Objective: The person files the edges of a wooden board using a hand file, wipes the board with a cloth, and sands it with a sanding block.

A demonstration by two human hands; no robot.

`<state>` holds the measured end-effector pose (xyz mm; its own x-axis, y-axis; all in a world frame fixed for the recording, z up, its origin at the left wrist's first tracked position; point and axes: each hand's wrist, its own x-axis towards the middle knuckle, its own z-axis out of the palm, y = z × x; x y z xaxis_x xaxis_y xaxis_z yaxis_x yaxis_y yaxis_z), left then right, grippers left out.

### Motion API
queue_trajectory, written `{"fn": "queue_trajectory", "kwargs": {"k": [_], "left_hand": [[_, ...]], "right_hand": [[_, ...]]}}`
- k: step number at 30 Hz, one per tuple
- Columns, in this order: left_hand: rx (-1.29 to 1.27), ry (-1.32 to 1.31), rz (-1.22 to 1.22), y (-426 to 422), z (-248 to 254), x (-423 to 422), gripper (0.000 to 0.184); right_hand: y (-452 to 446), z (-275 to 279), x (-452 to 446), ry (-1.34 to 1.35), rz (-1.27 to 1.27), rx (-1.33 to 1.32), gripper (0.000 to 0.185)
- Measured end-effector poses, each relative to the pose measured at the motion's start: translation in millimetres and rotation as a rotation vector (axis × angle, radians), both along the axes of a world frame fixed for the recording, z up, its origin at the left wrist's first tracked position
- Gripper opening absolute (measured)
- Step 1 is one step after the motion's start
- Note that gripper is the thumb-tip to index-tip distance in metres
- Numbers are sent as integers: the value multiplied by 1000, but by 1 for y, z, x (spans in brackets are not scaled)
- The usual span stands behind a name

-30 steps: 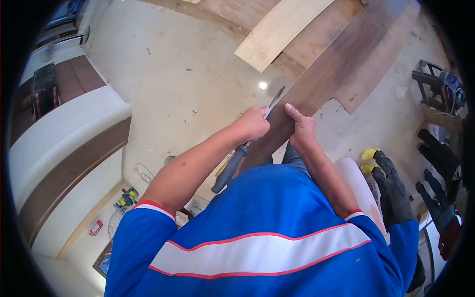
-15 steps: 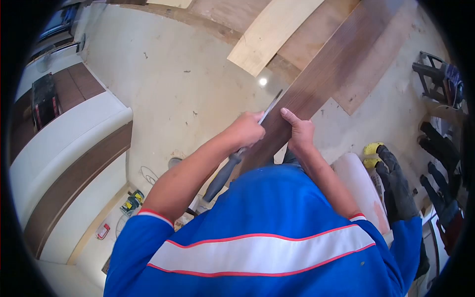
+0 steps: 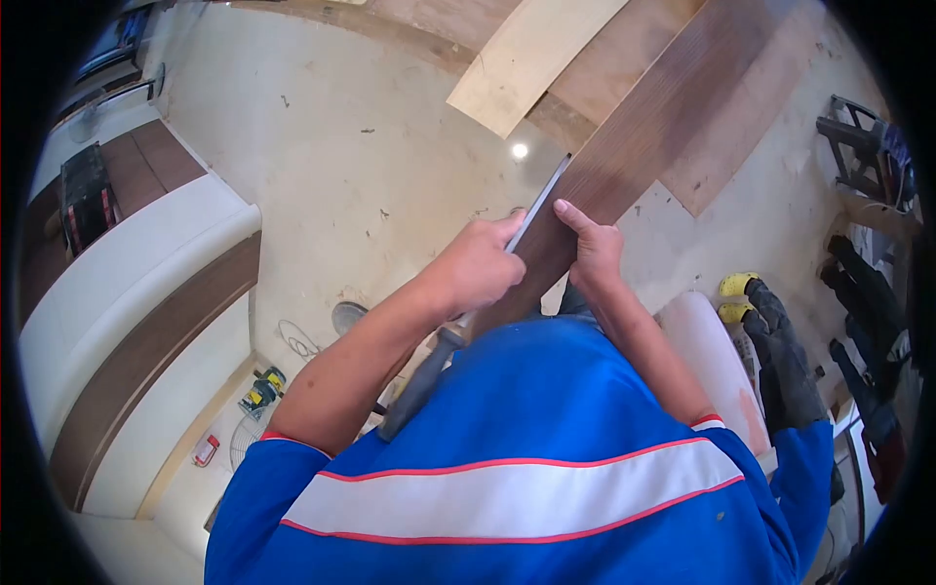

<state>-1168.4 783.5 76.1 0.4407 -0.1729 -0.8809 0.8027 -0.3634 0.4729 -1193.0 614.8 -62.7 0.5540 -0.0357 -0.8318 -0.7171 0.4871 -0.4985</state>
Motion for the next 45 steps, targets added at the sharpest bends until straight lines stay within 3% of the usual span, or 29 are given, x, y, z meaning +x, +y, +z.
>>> {"fn": "queue_trajectory", "kwargs": {"k": [3,5,11,14,17,22,29,32,34,36,38,39,40,42,45], "left_hand": [[95,-75,-64,-9,-49,-11,80],[126,53,-77,-9,-70,5,79],[-5,-4,-32,2,3,-3,82],[118,28,-82,-1,-27,-13,82],[71,79,-119,10,-51,-19,81],[36,27,-43,41,8,-77,81],[61,197,-126,52,-50,-85,82],[103,108,-155,54,2,-92,82],[110,20,-152,66,-10,-126,80],[203,150,-125,72,-22,-150,75],[182,142,-339,89,-67,-170,45],[210,-2,-452,96,-85,-187,37],[245,-17,-437,106,-104,-211,39],[234,117,-163,100,-59,-195,53],[357,-16,17,110,-53,-201,79]], "right_hand": [[2,-5,-1,30,8,-43,54],[2,4,2,28,-14,1,54],[-1,1,-1,-34,-23,27,53],[3,-4,-1,4,-7,7,52],[4,4,3,1,-5,-9,52],[4,0,0,-18,-2,-25,54],[6,3,2,-64,-1,-77,54],[6,-1,0,-76,-6,-84,53],[2,-10,-4,-75,13,-80,53],[2,-13,-5,-75,50,-82,54],[0,-16,-5,-58,95,-111,57],[-2,-16,-5,-101,87,-96,59],[-2,-17,-7,-154,70,-88,61],[-9,-23,-9,-163,150,-179,61],[-36,-29,-14,-69,269,2,61]]}}
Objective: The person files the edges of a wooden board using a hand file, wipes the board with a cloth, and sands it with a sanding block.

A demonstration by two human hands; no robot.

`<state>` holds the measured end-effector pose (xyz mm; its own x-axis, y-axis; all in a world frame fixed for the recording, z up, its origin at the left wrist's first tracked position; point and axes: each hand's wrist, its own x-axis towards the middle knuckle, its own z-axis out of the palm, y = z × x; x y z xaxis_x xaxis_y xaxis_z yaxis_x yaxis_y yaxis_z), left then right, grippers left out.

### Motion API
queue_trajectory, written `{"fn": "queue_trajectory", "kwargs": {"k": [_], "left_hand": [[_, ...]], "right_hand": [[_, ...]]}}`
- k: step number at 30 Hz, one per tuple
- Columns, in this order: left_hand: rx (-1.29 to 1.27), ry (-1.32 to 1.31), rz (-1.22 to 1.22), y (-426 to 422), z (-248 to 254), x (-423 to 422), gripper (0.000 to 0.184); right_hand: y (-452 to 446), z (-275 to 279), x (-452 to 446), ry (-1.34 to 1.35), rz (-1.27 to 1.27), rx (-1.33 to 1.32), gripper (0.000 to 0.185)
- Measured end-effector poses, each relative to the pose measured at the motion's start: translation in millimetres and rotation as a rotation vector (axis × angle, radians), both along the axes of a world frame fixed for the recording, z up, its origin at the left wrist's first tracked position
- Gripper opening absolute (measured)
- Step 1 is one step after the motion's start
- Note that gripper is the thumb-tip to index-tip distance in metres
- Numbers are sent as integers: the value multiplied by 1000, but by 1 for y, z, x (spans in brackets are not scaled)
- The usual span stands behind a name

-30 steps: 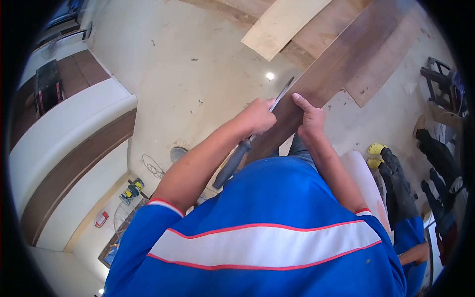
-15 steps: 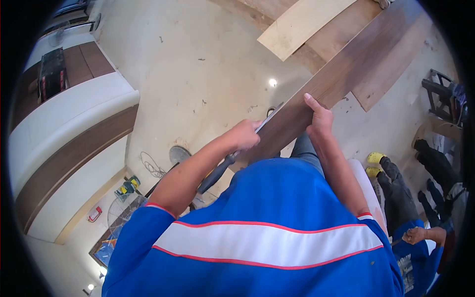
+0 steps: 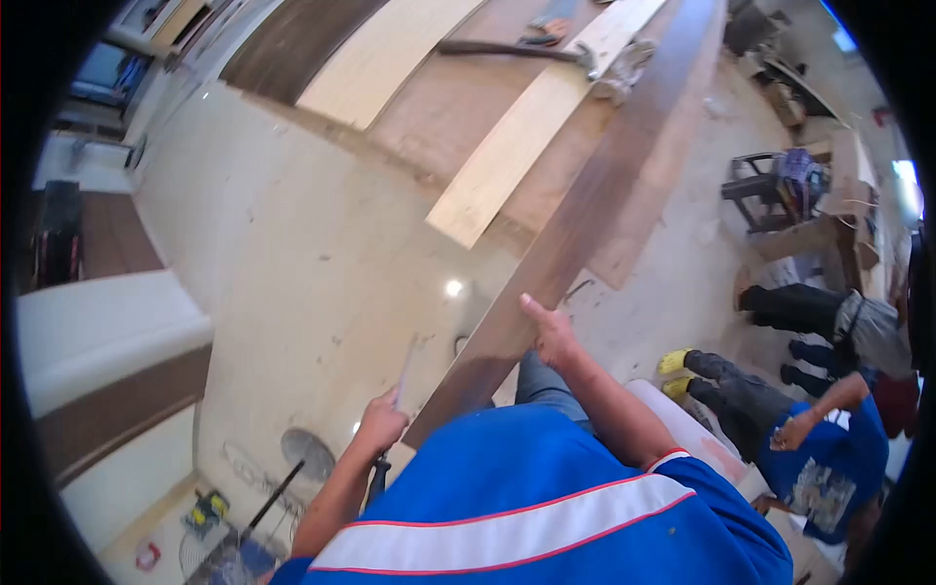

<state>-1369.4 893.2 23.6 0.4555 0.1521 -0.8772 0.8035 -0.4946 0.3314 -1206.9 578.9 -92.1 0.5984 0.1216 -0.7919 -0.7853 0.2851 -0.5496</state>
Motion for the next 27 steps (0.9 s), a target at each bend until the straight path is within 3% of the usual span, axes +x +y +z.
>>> {"fn": "queue_trajectory", "kwargs": {"k": [3,6,10,17,19,22,24,27], "left_hand": [[212,-455,-82,9,-9,3,76],[178,-517,-31,-16,39,45,76],[199,-679,-102,-44,34,65,76],[265,-678,-106,-136,39,81,77],[309,-741,-148,-172,37,93,77],[252,-534,-40,-233,63,124,77],[285,-622,-69,-261,49,146,79],[283,-665,-55,-309,70,193,81]], "right_hand": [[-19,19,-14,97,74,57,57],[-47,32,-45,225,26,12,47],[-94,34,-69,278,-51,-54,35],[-186,11,-41,200,-63,13,18],[-223,14,-25,167,-82,13,21],[-283,23,-9,180,-108,13,21],[-326,40,11,160,-129,-5,24],[-388,37,32,124,-167,-60,30]]}}
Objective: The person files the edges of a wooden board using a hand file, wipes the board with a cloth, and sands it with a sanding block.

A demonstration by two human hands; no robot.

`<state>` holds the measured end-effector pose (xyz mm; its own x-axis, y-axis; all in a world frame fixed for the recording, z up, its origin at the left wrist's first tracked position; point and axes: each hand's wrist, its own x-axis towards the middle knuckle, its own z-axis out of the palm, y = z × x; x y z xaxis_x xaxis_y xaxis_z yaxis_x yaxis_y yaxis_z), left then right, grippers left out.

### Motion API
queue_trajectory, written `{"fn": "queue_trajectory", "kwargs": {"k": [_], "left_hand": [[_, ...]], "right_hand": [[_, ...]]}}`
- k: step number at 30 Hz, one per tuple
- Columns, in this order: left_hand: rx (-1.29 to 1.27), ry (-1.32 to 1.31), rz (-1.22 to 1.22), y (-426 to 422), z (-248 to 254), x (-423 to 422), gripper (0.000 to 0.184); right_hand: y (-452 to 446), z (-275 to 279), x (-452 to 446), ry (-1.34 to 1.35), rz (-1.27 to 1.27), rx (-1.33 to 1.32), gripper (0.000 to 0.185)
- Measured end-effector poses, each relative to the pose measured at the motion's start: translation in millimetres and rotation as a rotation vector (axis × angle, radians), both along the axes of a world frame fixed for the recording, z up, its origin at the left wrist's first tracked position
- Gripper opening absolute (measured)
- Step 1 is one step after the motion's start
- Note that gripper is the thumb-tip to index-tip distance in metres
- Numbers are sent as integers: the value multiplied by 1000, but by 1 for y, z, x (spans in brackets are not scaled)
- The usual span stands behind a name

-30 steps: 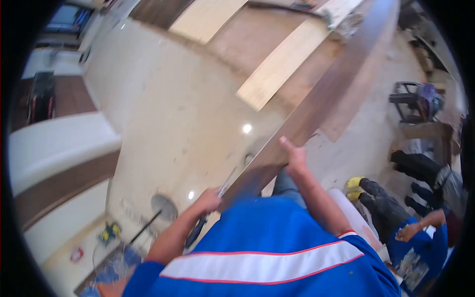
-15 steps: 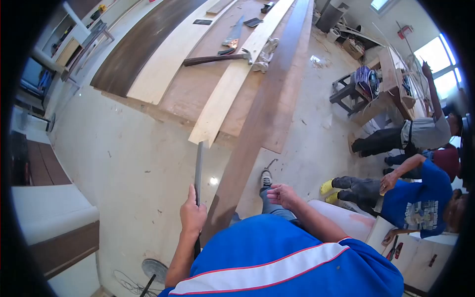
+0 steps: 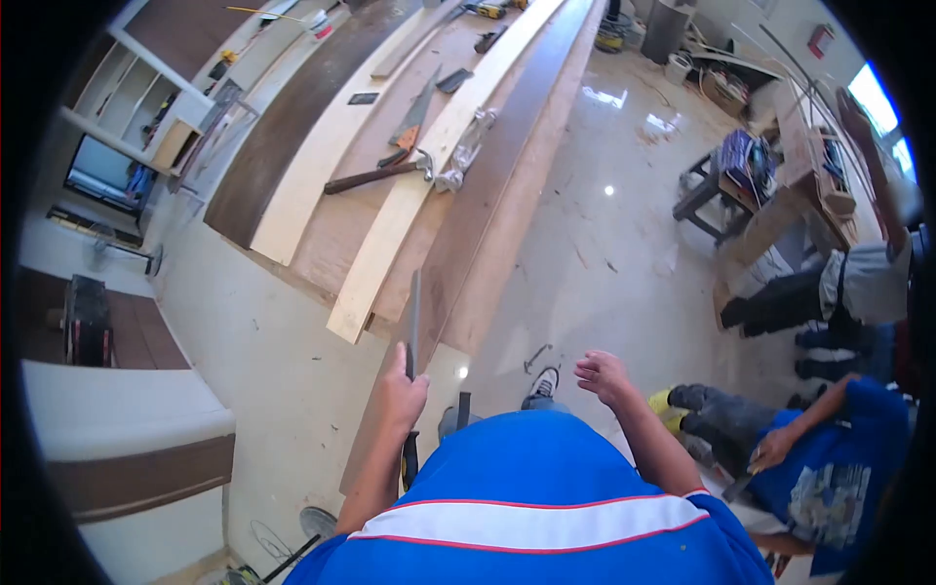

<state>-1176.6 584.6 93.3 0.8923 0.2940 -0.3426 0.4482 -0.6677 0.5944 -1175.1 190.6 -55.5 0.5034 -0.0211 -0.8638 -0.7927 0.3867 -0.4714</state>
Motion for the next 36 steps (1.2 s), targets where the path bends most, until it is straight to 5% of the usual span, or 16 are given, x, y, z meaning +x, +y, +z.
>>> {"fn": "queue_trajectory", "kwargs": {"k": [2,5,8,11,20,26,30,33,36], "left_hand": [[-101,-47,26,-27,19,32,79],[88,41,22,-33,16,79,78],[460,-257,-103,2,-38,115,74],[694,-153,-228,43,-63,149,71],[555,-301,-273,12,-92,303,68],[543,-229,-299,-50,-93,480,70],[570,-307,-224,-81,-79,592,74],[605,-584,-209,-123,-59,635,78],[329,-391,-311,-177,-47,620,88]], "right_hand": [[-32,2,13,-5,-58,-28,32],[-63,3,32,-28,-97,-36,35],[-92,-5,40,-21,-114,17,38],[-121,-9,50,13,-125,53,38],[-227,-41,130,73,-182,-110,41],[-249,10,221,0,-34,-186,36],[-251,12,269,-2,-161,-221,37],[-251,20,302,-5,-133,-236,39],[-257,18,332,-18,-37,-241,39]]}}
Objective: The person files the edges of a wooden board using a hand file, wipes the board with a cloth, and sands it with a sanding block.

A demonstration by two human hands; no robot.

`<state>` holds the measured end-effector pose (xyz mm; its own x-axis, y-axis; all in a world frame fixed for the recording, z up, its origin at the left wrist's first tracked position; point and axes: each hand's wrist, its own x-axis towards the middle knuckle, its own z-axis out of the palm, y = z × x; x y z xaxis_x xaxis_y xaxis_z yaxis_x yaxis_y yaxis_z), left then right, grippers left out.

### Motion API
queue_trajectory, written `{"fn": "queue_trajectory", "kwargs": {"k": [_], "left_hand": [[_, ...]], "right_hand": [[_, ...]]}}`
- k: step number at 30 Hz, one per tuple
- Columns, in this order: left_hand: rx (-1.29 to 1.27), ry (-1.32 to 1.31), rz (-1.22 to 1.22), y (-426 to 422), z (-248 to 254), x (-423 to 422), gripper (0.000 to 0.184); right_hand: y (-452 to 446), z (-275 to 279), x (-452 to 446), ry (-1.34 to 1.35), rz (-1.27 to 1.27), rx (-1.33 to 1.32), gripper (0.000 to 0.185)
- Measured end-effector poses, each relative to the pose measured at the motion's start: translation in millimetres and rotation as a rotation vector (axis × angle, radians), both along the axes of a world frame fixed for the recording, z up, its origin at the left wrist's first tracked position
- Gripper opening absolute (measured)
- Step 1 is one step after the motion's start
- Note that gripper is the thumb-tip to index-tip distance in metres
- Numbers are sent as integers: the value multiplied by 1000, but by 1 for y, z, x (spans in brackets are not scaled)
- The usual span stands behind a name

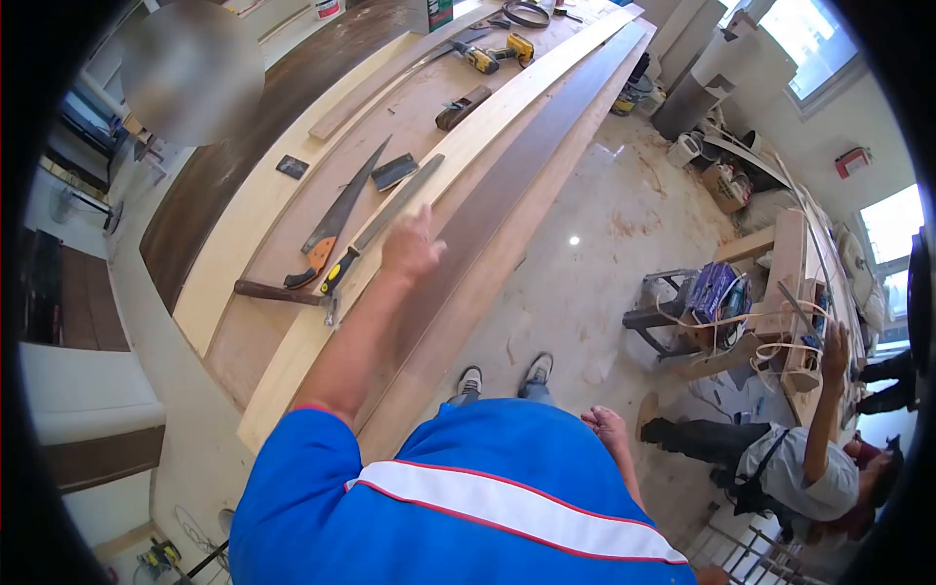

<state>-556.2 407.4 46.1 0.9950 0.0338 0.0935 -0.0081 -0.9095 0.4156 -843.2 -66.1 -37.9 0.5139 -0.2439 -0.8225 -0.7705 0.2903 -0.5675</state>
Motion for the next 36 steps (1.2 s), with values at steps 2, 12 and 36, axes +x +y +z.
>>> {"fn": "queue_trajectory", "kwargs": {"k": [2,12,36], "left_hand": [[70,76,-33,-14,-17,-18,94],[87,457,412,-46,-37,-37,105],[118,427,765,-51,-42,-109,107]], "right_hand": [[-7,-9,28,2,99,-25,39],[15,18,316,-636,1095,-667,37],[250,58,526,-1765,2223,-962,112]]}}
